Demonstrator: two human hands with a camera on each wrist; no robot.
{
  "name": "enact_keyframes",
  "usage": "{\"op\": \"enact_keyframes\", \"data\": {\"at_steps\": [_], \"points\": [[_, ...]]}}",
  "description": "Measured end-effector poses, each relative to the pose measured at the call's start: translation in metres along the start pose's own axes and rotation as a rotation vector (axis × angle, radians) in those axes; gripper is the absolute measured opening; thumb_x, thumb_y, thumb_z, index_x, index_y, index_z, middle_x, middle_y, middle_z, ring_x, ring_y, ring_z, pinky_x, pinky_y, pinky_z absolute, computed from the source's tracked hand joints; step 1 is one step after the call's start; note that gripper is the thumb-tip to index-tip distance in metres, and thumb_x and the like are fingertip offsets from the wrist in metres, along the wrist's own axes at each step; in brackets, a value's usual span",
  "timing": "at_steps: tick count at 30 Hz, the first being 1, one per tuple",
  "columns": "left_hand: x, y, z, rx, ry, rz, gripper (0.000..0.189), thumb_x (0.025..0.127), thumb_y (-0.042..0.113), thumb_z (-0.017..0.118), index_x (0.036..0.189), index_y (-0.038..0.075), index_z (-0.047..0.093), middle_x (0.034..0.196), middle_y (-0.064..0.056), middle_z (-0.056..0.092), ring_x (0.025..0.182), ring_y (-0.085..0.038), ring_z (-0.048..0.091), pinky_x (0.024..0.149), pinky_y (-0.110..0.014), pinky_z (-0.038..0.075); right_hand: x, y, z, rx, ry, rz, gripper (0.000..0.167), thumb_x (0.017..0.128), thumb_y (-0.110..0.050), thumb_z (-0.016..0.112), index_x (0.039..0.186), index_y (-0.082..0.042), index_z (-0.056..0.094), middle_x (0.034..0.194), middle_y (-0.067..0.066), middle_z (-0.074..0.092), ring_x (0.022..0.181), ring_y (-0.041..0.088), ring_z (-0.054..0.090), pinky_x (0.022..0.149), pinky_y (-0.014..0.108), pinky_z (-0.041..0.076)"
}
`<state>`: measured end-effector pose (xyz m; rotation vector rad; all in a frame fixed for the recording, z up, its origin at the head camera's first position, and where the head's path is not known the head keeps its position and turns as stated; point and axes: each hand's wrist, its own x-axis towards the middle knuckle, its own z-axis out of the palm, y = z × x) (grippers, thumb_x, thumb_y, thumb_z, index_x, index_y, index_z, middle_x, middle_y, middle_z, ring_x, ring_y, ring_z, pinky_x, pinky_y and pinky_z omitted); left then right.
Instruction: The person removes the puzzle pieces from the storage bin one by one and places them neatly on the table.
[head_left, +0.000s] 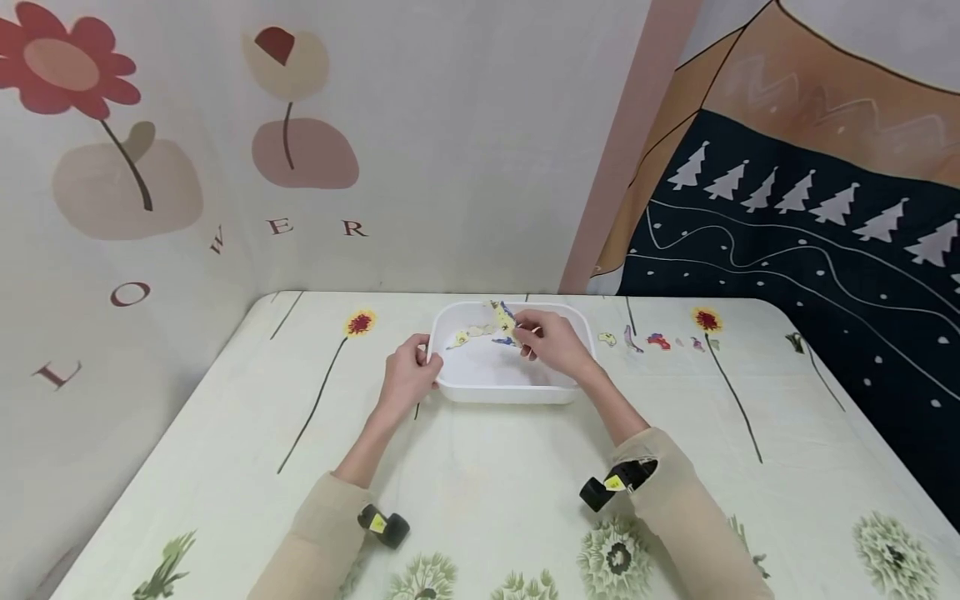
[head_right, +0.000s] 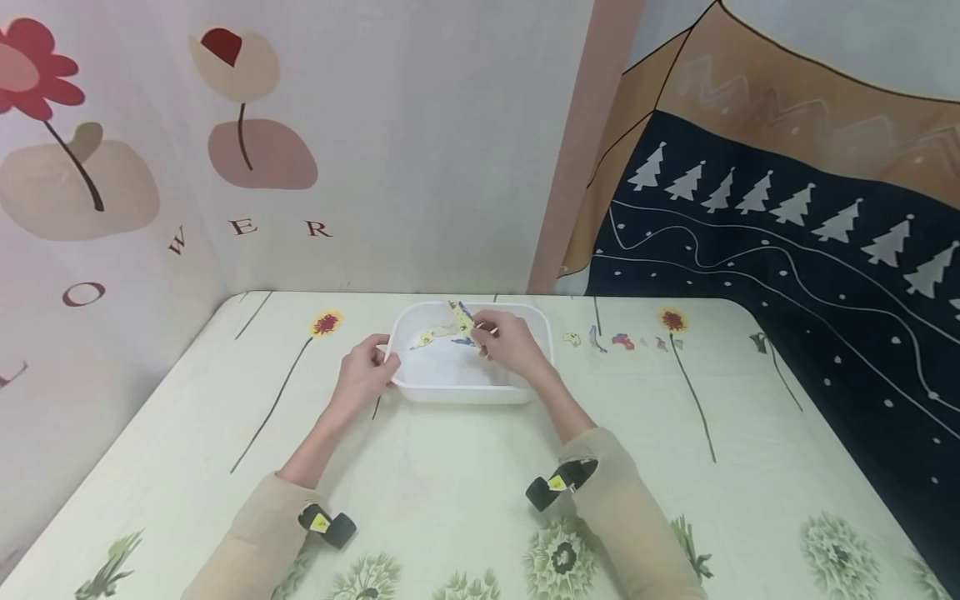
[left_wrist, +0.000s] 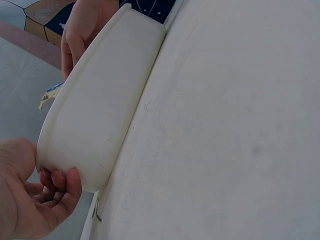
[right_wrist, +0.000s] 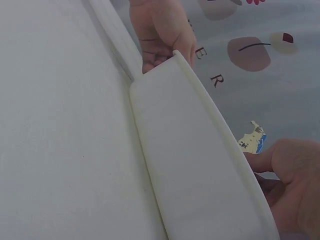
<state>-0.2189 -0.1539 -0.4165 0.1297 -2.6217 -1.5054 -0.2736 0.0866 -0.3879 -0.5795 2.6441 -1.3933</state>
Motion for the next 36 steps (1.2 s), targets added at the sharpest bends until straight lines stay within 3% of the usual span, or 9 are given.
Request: {"op": "enact_keyframes", "data": {"at_steps": [7, 13, 27, 36], "points": [[0.0, 0.0, 0.0, 0.001, 0.004, 0.011, 0.04, 0.095, 0.006, 0.057, 0.134, -0.006, 0.056, 0.082, -0.009, 0.051, 0.063, -0.017, 0.055, 0.054, -0.024, 0.053, -0.014, -0.005, -0.016, 0.105, 0.083, -0.011, 0.03, 0.099, -0.005, 0.062, 0.128, 0.002, 0.061, 0.098, 0.016, 0.068, 0.077, 0.03, 0.067, 0.07, 0.034, 0.059], [0.0, 0.0, 0.0, 0.006, 0.004, 0.005, 0.04, 0.096, 0.006, 0.057, 0.134, -0.005, 0.056, 0.082, -0.008, 0.051, 0.064, -0.017, 0.056, 0.055, -0.024, 0.054, -0.025, -0.007, -0.029, 0.154, 0.12, -0.017, 0.025, 0.101, -0.01, 0.06, 0.122, 0.003, 0.063, 0.095, 0.018, 0.069, 0.073, 0.027, 0.068, 0.069, 0.029, 0.059], [0.001, 0.0, 0.001, 0.005, 0.004, 0.0, 0.04, 0.096, 0.007, 0.057, 0.135, -0.005, 0.056, 0.082, -0.008, 0.051, 0.064, -0.017, 0.055, 0.055, -0.024, 0.052, -0.052, 0.004, -0.068, 0.072, 0.225, 0.045, 0.027, 0.099, -0.012, 0.064, 0.122, 0.002, 0.062, 0.096, 0.018, 0.069, 0.072, 0.02, 0.065, 0.067, 0.02, 0.056], [0.0, 0.0, 0.0, 0.007, -0.003, -0.005, 0.041, 0.096, 0.007, 0.057, 0.135, -0.005, 0.055, 0.082, -0.008, 0.05, 0.063, -0.017, 0.055, 0.055, -0.024, 0.051, -0.07, 0.018, -0.088, 0.084, 0.218, 0.126, 0.024, 0.101, -0.01, 0.061, 0.121, 0.002, 0.057, 0.095, 0.019, 0.069, 0.073, 0.019, 0.068, 0.071, 0.021, 0.058]]}}
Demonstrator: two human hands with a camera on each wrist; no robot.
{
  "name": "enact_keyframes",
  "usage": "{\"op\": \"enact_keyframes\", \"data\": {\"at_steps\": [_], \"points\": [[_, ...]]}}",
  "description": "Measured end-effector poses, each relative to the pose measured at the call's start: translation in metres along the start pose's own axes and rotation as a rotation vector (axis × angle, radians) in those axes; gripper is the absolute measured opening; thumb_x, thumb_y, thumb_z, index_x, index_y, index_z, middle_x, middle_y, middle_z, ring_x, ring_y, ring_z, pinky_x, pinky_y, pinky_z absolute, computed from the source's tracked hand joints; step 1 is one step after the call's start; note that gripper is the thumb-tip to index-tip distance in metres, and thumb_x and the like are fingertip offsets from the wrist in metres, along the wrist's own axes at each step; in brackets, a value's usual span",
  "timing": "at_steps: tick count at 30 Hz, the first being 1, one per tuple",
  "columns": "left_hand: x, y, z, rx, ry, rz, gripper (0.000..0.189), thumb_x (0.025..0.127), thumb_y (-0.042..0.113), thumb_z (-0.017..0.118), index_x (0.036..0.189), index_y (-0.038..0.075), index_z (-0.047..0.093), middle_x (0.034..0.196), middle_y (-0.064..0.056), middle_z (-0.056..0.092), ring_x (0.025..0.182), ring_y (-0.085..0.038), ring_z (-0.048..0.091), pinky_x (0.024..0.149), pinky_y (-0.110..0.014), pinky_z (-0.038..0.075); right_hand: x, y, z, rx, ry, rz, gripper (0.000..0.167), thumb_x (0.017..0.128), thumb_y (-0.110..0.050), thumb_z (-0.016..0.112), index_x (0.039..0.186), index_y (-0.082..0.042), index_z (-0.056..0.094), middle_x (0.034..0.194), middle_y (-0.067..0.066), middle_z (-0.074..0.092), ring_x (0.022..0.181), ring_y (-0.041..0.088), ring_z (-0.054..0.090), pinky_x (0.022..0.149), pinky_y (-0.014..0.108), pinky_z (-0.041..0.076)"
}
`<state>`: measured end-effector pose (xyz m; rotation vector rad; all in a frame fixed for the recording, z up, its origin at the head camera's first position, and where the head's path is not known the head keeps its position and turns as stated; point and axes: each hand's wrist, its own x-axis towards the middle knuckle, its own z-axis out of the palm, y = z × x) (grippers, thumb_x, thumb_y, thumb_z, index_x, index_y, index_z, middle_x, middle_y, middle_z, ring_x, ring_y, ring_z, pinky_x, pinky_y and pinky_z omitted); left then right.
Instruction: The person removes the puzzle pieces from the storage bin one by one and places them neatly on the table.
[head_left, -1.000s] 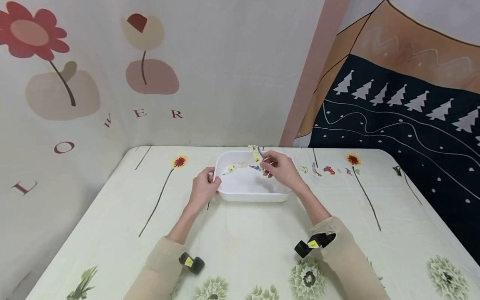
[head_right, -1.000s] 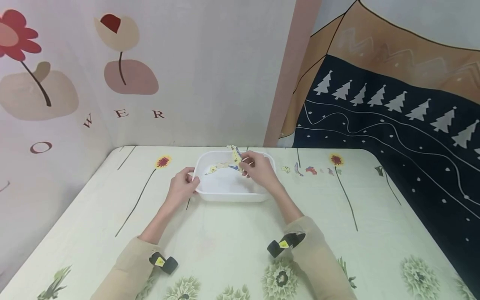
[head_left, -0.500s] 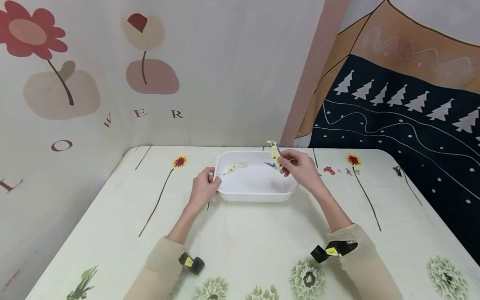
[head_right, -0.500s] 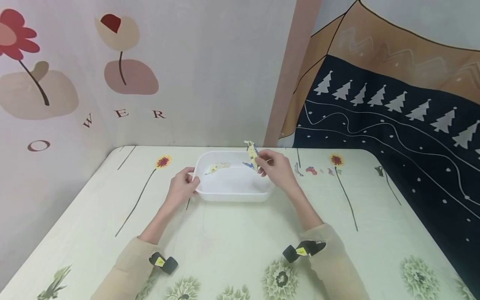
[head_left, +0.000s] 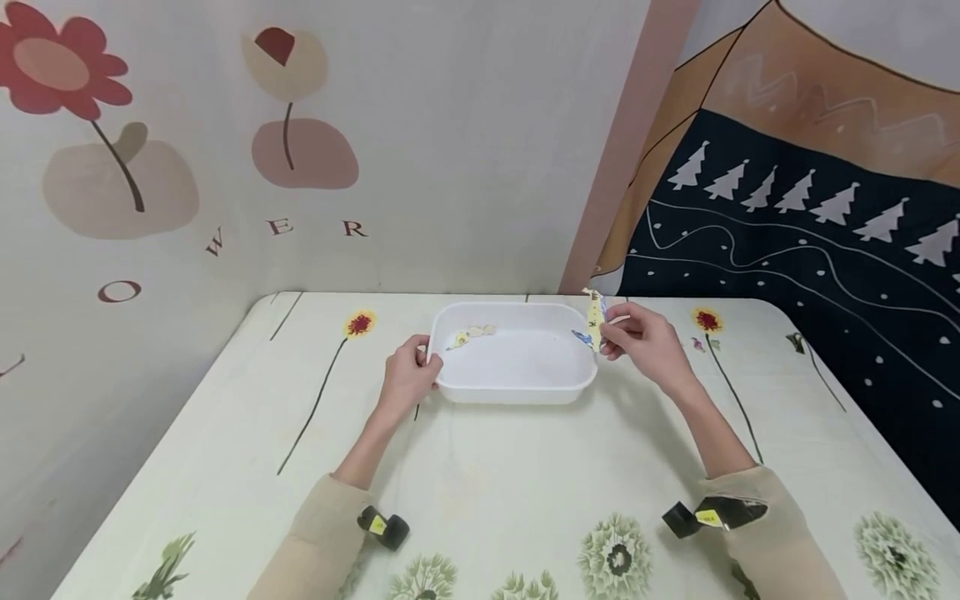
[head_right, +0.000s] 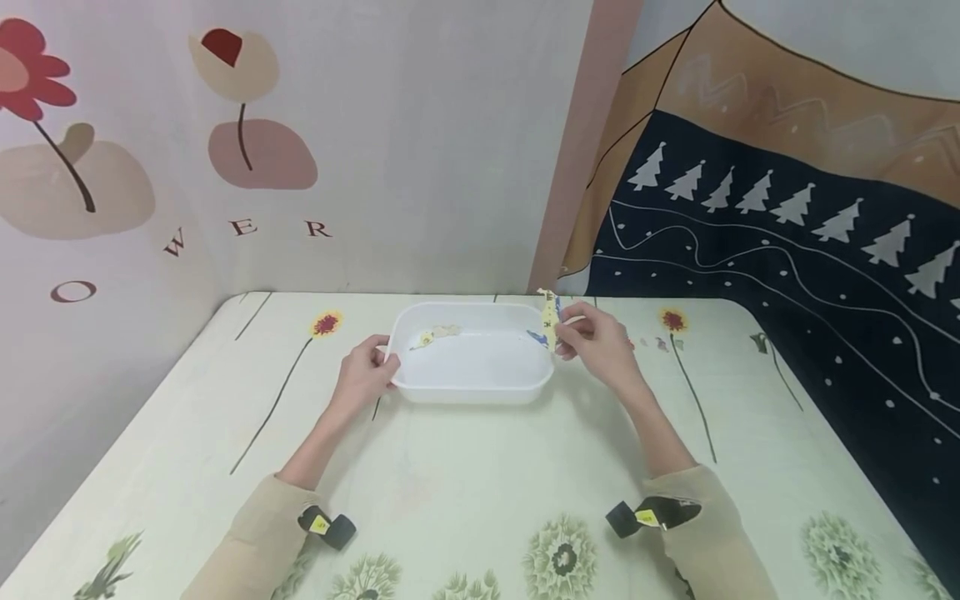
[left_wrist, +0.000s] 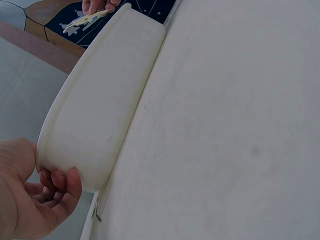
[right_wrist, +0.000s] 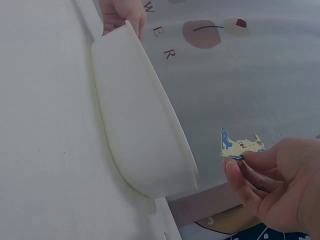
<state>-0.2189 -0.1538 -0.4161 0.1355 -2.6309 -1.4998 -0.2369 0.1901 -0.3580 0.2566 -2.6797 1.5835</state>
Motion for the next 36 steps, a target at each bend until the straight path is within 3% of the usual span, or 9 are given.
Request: {"op": "enact_keyframes", "data": {"at_steps": [10, 17, 23, 36], "points": [[0.001, 0.001, -0.001, -0.009, -0.001, 0.013, 0.04, 0.096, 0.007, 0.057, 0.135, -0.005, 0.056, 0.082, -0.008, 0.049, 0.064, -0.016, 0.054, 0.055, -0.025, 0.052, -0.001, 0.017, -0.02, -0.074, -0.035, 0.076, 0.027, 0.101, -0.012, 0.06, 0.12, 0.008, 0.057, 0.092, 0.016, 0.071, 0.074, 0.017, 0.07, 0.07, 0.021, 0.058], [0.0, 0.0, 0.0, -0.013, -0.004, 0.002, 0.04, 0.096, 0.007, 0.057, 0.134, -0.004, 0.056, 0.082, -0.008, 0.049, 0.064, -0.017, 0.053, 0.056, -0.025, 0.053, -0.004, 0.04, -0.028, -0.094, -0.118, 0.149, 0.026, 0.1, -0.008, 0.061, 0.116, 0.012, 0.056, 0.088, 0.014, 0.07, 0.074, 0.017, 0.069, 0.07, 0.027, 0.06], [0.001, -0.001, 0.0, -0.005, 0.0, -0.003, 0.038, 0.096, 0.007, 0.057, 0.133, -0.004, 0.057, 0.082, -0.007, 0.049, 0.064, -0.017, 0.054, 0.055, -0.024, 0.053, -0.006, 0.062, -0.029, -0.114, -0.206, 0.221, 0.026, 0.099, -0.008, 0.064, 0.114, 0.012, 0.057, 0.082, 0.007, 0.069, 0.07, 0.015, 0.067, 0.067, 0.026, 0.059], [0.002, -0.002, 0.0, -0.003, -0.002, -0.012, 0.039, 0.096, 0.007, 0.058, 0.134, -0.003, 0.056, 0.082, -0.007, 0.049, 0.064, -0.017, 0.054, 0.054, -0.024, 0.05, -0.005, 0.075, -0.022, -0.133, -0.291, 0.238, 0.022, 0.097, -0.01, 0.066, 0.106, 0.011, 0.062, 0.077, 0.007, 0.07, 0.068, 0.015, 0.066, 0.063, 0.024, 0.057]]}}
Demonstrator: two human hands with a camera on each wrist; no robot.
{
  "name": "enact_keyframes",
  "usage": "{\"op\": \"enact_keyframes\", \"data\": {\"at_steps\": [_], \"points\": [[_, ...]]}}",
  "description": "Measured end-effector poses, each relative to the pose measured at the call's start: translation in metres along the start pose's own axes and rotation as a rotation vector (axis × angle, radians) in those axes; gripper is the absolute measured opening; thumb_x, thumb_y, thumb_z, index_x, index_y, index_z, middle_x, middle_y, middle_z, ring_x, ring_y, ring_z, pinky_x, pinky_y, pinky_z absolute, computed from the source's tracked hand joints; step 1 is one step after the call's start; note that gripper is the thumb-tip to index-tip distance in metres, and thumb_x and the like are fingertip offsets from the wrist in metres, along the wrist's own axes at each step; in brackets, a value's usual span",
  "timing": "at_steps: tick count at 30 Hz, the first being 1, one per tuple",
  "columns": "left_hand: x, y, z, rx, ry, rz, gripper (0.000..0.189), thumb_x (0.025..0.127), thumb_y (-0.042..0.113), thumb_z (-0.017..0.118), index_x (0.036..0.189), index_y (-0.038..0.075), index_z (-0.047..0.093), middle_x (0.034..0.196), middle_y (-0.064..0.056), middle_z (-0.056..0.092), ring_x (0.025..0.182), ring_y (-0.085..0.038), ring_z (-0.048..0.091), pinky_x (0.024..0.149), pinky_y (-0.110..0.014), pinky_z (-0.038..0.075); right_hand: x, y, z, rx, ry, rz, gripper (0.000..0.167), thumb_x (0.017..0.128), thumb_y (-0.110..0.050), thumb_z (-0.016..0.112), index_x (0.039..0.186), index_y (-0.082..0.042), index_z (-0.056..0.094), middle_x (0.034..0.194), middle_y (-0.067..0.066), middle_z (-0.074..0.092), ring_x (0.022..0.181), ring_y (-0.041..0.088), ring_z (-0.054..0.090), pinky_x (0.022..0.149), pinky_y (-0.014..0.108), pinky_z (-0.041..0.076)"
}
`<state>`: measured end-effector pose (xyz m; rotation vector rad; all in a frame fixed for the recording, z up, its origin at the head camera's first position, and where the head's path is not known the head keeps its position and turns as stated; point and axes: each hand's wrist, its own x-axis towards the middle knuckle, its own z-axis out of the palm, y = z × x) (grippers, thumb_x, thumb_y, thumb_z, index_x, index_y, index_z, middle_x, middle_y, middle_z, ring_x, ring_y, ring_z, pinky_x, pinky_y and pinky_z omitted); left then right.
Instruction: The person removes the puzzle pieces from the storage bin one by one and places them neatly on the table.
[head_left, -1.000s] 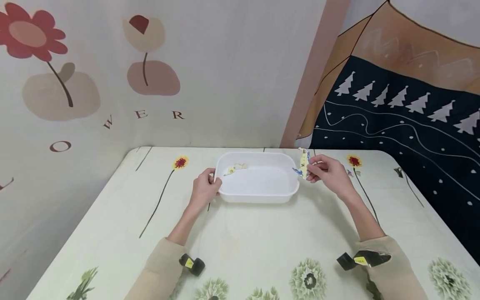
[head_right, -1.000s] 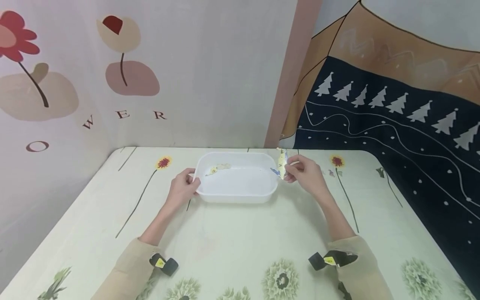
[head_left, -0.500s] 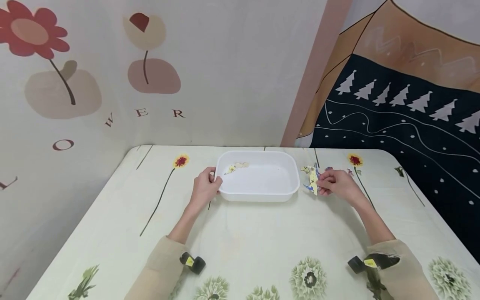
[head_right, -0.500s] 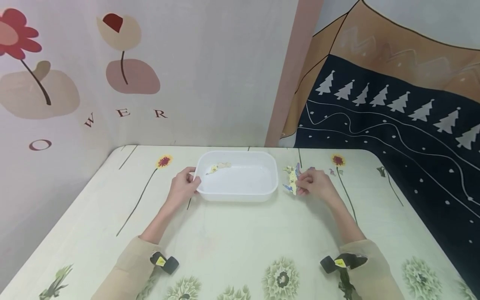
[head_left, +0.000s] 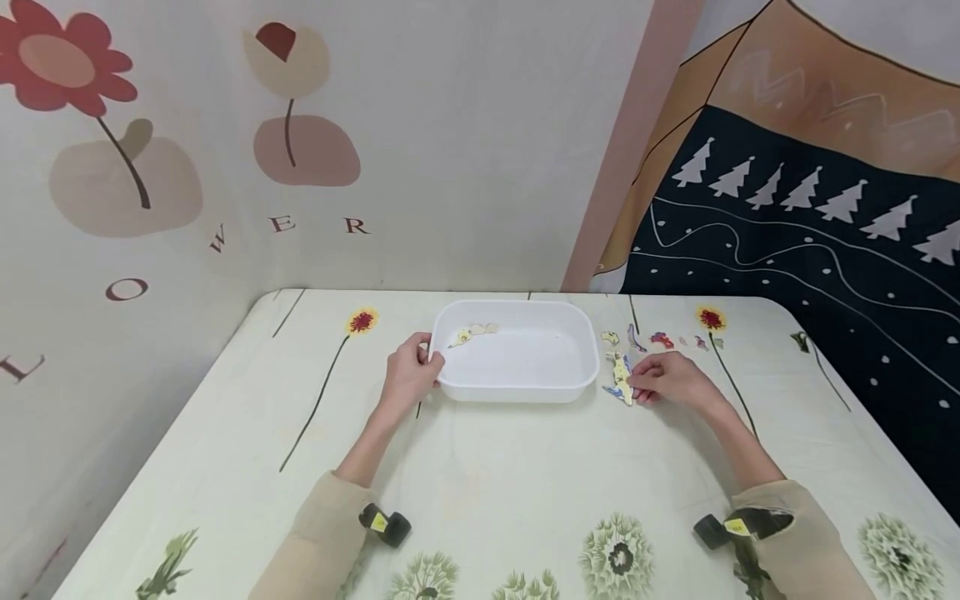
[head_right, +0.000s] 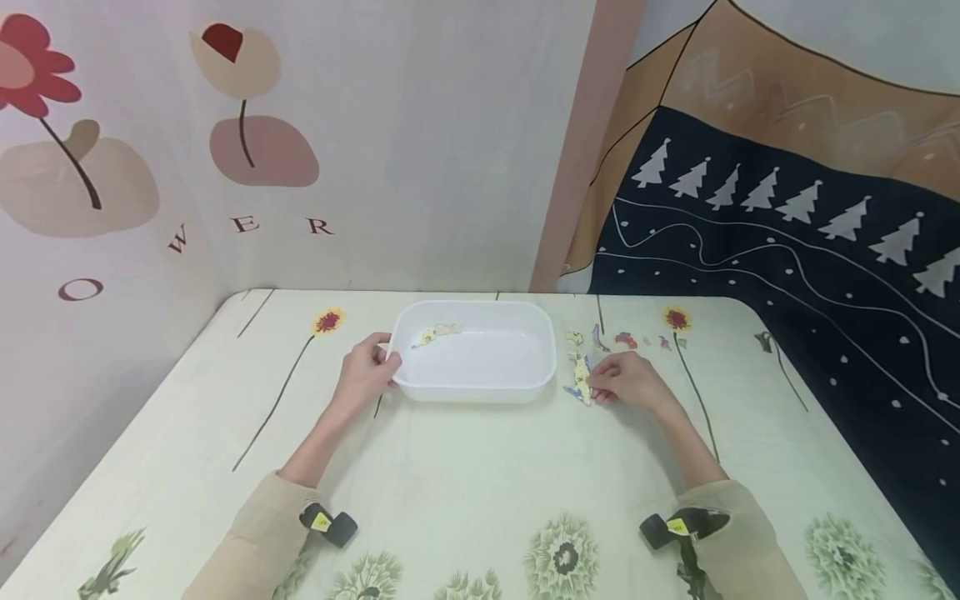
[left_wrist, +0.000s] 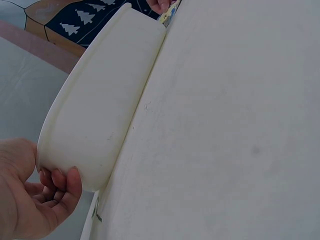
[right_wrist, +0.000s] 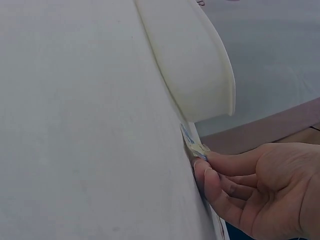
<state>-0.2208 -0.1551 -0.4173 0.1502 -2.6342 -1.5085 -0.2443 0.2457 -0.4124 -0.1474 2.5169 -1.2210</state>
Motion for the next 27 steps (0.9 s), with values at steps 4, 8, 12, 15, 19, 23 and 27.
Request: {"op": "enact_keyframes", "data": {"at_steps": [4, 8, 12, 15, 19, 23, 27], "points": [[-0.001, 0.001, 0.0, -0.001, 0.0, -0.002, 0.039, 0.097, 0.008, 0.058, 0.134, -0.003, 0.057, 0.082, -0.007, 0.049, 0.064, -0.017, 0.054, 0.054, -0.024, 0.05, -0.001, -0.001, 0.002, -0.019, -0.003, -0.003, 0.022, 0.098, -0.011, 0.066, 0.106, 0.009, 0.064, 0.078, 0.006, 0.069, 0.069, 0.015, 0.065, 0.063, 0.024, 0.057], [-0.002, 0.002, 0.0, 0.0, 0.0, -0.008, 0.039, 0.097, 0.008, 0.058, 0.134, -0.002, 0.057, 0.082, -0.007, 0.048, 0.064, -0.017, 0.054, 0.054, -0.024, 0.05, -0.002, -0.002, 0.002, -0.029, -0.001, -0.005, 0.021, 0.097, -0.011, 0.066, 0.105, 0.009, 0.064, 0.077, 0.006, 0.069, 0.069, 0.015, 0.065, 0.063, 0.025, 0.057], [-0.001, 0.002, 0.0, 0.0, 0.0, -0.01, 0.039, 0.097, 0.008, 0.058, 0.135, -0.002, 0.056, 0.082, -0.007, 0.048, 0.065, -0.017, 0.053, 0.055, -0.024, 0.05, -0.004, -0.003, 0.002, -0.051, 0.014, -0.002, 0.022, 0.096, -0.012, 0.068, 0.105, 0.008, 0.065, 0.079, 0.007, 0.068, 0.069, 0.015, 0.064, 0.063, 0.026, 0.057], [-0.001, 0.001, 0.001, 0.0, 0.0, -0.008, 0.039, 0.097, 0.008, 0.057, 0.135, -0.002, 0.056, 0.082, -0.007, 0.047, 0.065, -0.017, 0.052, 0.056, -0.024, 0.051, -0.006, -0.004, 0.0, -0.06, 0.031, 0.004, 0.024, 0.095, -0.013, 0.069, 0.107, 0.007, 0.065, 0.081, 0.008, 0.069, 0.07, 0.016, 0.064, 0.064, 0.027, 0.057], [0.0, 0.001, 0.001, 0.001, 0.002, -0.006, 0.039, 0.097, 0.008, 0.058, 0.135, -0.002, 0.056, 0.082, -0.007, 0.048, 0.065, -0.017, 0.052, 0.057, -0.024, 0.052, -0.008, -0.005, -0.003, -0.084, 0.049, 0.004, 0.027, 0.096, -0.015, 0.069, 0.111, 0.007, 0.064, 0.083, 0.008, 0.069, 0.072, 0.017, 0.064, 0.065, 0.028, 0.057], [0.0, 0.0, 0.001, -0.001, 0.003, -0.004, 0.039, 0.097, 0.007, 0.057, 0.135, -0.003, 0.056, 0.082, -0.007, 0.048, 0.065, -0.017, 0.052, 0.057, -0.025, 0.052, -0.008, -0.006, -0.007, -0.135, 0.078, -0.009, 0.03, 0.097, -0.018, 0.067, 0.116, 0.006, 0.064, 0.085, 0.008, 0.067, 0.073, 0.018, 0.062, 0.067, 0.028, 0.053], [0.0, 0.0, 0.001, -0.002, 0.003, -0.001, 0.039, 0.097, 0.007, 0.057, 0.135, -0.003, 0.057, 0.081, -0.007, 0.048, 0.064, -0.017, 0.053, 0.056, -0.025, 0.053, -0.008, -0.007, -0.011, -0.162, 0.127, -0.046, 0.03, 0.098, -0.016, 0.066, 0.119, 0.004, 0.063, 0.083, 0.008, 0.065, 0.074, 0.021, 0.059, 0.068, 0.029, 0.048]]}}
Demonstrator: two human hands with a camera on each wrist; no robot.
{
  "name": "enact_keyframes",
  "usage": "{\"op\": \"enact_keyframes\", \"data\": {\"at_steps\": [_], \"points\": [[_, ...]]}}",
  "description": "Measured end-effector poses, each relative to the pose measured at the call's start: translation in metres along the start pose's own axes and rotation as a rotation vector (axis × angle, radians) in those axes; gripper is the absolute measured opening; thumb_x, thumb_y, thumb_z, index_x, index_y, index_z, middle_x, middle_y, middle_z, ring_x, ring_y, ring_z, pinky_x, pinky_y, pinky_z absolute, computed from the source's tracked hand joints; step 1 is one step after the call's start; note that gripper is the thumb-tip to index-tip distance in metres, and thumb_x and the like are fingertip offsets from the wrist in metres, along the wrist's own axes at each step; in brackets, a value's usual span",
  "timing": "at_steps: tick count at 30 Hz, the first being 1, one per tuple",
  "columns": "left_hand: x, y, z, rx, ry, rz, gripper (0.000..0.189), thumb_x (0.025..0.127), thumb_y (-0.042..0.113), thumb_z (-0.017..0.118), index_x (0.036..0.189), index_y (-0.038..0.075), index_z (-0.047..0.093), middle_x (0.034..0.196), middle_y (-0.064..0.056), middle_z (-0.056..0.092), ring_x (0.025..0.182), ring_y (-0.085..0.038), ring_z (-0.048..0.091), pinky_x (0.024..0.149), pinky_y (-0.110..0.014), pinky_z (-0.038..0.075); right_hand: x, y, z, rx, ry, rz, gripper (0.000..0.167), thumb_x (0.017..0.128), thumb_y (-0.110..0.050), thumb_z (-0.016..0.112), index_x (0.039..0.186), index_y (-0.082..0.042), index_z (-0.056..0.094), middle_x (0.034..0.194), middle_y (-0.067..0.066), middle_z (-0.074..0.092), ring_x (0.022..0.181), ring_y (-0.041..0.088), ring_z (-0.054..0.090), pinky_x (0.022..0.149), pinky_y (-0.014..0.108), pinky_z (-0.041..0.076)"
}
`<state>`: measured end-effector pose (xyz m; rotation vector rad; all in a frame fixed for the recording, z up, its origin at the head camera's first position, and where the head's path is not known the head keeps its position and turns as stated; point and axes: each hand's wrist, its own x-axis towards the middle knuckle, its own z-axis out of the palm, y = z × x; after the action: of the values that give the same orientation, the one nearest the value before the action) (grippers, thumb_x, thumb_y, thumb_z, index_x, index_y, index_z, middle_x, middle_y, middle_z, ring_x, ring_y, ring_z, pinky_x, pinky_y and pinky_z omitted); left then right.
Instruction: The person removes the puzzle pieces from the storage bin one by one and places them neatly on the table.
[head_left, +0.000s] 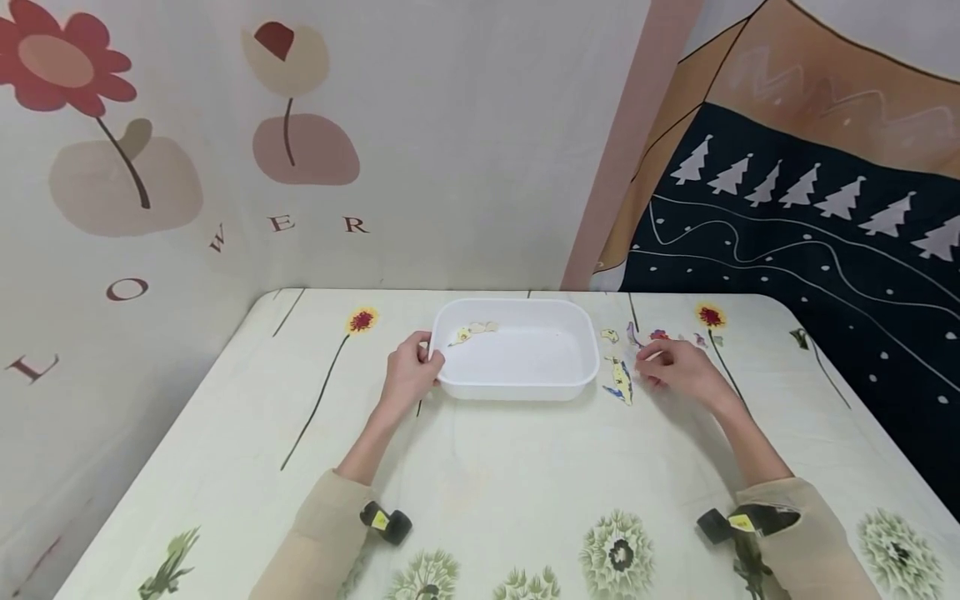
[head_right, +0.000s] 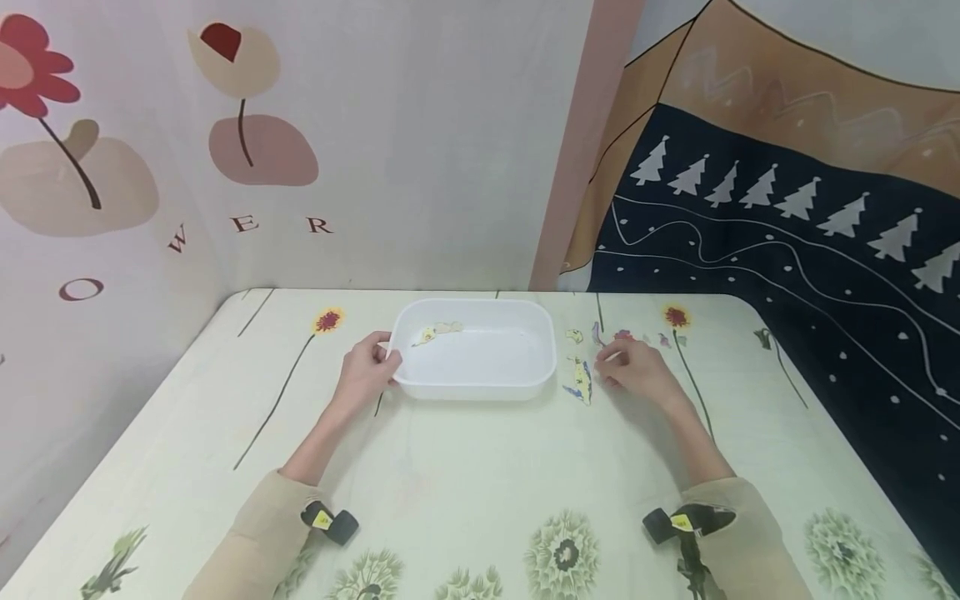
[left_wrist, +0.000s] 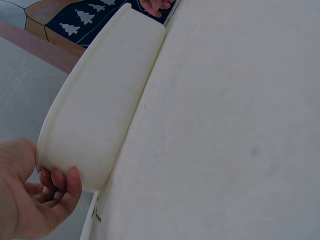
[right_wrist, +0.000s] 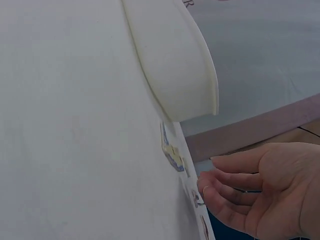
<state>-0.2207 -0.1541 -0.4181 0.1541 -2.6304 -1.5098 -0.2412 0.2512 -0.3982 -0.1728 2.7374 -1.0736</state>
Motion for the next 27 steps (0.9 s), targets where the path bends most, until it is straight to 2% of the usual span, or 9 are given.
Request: {"op": "enact_keyframes", "data": {"at_steps": [1, 3, 7, 8, 10, 16, 21, 27], "points": [[0.0, 0.0, 0.0, 0.0, 0.001, 0.001, 0.039, 0.097, 0.007, 0.057, 0.135, -0.003, 0.057, 0.081, -0.007, 0.048, 0.064, -0.017, 0.053, 0.056, -0.025, 0.053, 0.0, -0.001, -0.001, -0.002, 0.015, -0.016, 0.029, 0.098, -0.016, 0.066, 0.119, 0.004, 0.064, 0.083, 0.008, 0.066, 0.075, 0.022, 0.059, 0.071, 0.031, 0.047], [0.0, -0.001, 0.0, 0.0, 0.002, 0.003, 0.039, 0.096, 0.007, 0.057, 0.134, -0.004, 0.057, 0.081, -0.007, 0.048, 0.064, -0.016, 0.054, 0.055, -0.025, 0.053, -0.001, -0.004, -0.001, 0.003, 0.045, -0.041, 0.029, 0.098, -0.014, 0.064, 0.12, 0.004, 0.063, 0.082, 0.009, 0.065, 0.075, 0.024, 0.058, 0.085, 0.039, 0.044], [0.001, -0.001, 0.0, -0.004, 0.002, 0.006, 0.039, 0.096, 0.007, 0.057, 0.134, -0.004, 0.057, 0.081, -0.007, 0.049, 0.063, -0.017, 0.054, 0.055, -0.024, 0.053, -0.003, -0.014, -0.001, 0.022, 0.088, -0.096, 0.03, 0.099, -0.014, 0.062, 0.122, 0.005, 0.063, 0.088, 0.014, 0.068, 0.078, 0.026, 0.06, 0.09, 0.04, 0.044], [0.001, -0.001, 0.0, -0.005, 0.001, 0.006, 0.039, 0.096, 0.007, 0.057, 0.134, -0.004, 0.057, 0.081, -0.007, 0.049, 0.063, -0.017, 0.054, 0.055, -0.024, 0.052, -0.003, -0.017, 0.0, 0.032, 0.096, -0.105, 0.03, 0.099, -0.014, 0.062, 0.122, 0.005, 0.062, 0.091, 0.016, 0.069, 0.079, 0.027, 0.061, 0.088, 0.036, 0.047], [0.001, -0.001, 0.0, -0.007, 0.0, 0.007, 0.039, 0.096, 0.007, 0.057, 0.134, -0.004, 0.057, 0.081, -0.007, 0.048, 0.063, -0.017, 0.054, 0.055, -0.024, 0.052, -0.004, -0.021, 0.0, 0.046, 0.111, -0.128, 0.029, 0.1, -0.014, 0.061, 0.122, 0.005, 0.062, 0.095, 0.02, 0.069, 0.082, 0.03, 0.063, 0.073, 0.029, 0.052], [0.001, -0.001, 0.0, -0.01, -0.005, 0.004, 0.04, 0.097, 0.007, 0.057, 0.135, -0.004, 0.056, 0.082, -0.008, 0.048, 0.064, -0.017, 0.053, 0.056, -0.025, 0.053, -0.001, -0.036, 0.004, 0.083, 0.158, -0.168, 0.027, 0.101, -0.016, 0.061, 0.121, 0.002, 0.064, 0.1, 0.02, 0.069, 0.088, 0.034, 0.064, 0.075, 0.032, 0.057], [0.0, 0.0, 0.0, -0.012, -0.005, -0.002, 0.04, 0.097, 0.007, 0.057, 0.135, -0.004, 0.056, 0.083, -0.008, 0.049, 0.065, -0.017, 0.054, 0.056, -0.024, 0.052, 0.002, -0.048, 0.012, 0.114, 0.17, -0.202, 0.029, 0.101, -0.018, 0.062, 0.122, 0.001, 0.064, 0.103, 0.019, 0.069, 0.091, 0.036, 0.065, 0.073, 0.017, 0.053], [0.001, 0.0, 0.0, -0.01, -0.008, -0.009, 0.04, 0.097, 0.007, 0.057, 0.136, -0.004, 0.055, 0.083, -0.008, 0.049, 0.065, -0.017, 0.054, 0.056, -0.025, 0.052, 0.012, -0.06, 0.025, 0.156, 0.174, -0.259, 0.026, 0.1, -0.016, 0.062, 0.121, 0.0, 0.065, 0.104, 0.016, 0.069, 0.093, 0.035, 0.067, 0.074, 0.016, 0.053]]}}
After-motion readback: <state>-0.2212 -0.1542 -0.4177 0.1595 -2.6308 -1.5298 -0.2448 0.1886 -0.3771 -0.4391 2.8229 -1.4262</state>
